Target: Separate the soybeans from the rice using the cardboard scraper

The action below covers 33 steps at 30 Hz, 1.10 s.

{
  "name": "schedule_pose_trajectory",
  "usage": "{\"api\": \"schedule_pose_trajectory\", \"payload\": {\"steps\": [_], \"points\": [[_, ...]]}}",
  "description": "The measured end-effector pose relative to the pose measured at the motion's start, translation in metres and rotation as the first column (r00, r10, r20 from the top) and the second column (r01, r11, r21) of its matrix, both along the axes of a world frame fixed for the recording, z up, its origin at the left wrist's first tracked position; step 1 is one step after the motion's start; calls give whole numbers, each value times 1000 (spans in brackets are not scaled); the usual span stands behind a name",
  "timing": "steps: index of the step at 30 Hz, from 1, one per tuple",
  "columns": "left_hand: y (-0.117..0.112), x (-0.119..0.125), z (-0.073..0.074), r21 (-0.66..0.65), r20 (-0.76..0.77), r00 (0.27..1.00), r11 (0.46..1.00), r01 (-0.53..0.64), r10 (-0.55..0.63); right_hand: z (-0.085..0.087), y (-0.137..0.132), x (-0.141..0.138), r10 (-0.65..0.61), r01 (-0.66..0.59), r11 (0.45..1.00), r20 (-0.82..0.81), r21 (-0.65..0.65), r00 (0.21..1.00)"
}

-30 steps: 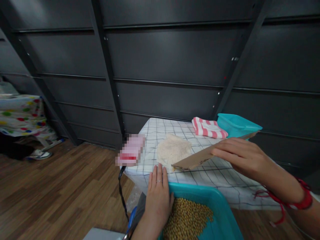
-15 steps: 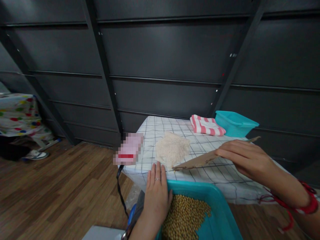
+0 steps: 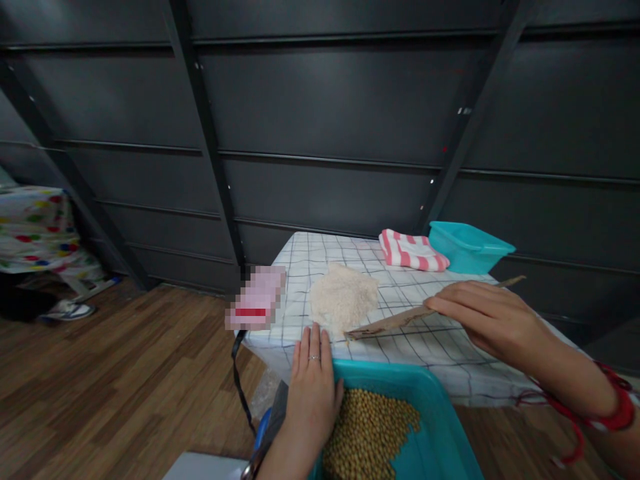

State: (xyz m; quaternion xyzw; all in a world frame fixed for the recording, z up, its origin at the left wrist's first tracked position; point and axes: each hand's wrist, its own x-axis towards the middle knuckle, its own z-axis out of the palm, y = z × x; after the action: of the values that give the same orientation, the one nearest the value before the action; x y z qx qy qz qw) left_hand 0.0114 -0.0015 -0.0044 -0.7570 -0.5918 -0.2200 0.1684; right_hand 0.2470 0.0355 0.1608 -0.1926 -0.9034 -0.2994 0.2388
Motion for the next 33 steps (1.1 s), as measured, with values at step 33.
{"api": "schedule_pose_trajectory", "payload": {"steps": [33], "points": [[1, 2, -6, 25, 34, 999, 999, -35, 34, -5, -21, 11, -95, 94, 992, 8, 78, 995]]}}
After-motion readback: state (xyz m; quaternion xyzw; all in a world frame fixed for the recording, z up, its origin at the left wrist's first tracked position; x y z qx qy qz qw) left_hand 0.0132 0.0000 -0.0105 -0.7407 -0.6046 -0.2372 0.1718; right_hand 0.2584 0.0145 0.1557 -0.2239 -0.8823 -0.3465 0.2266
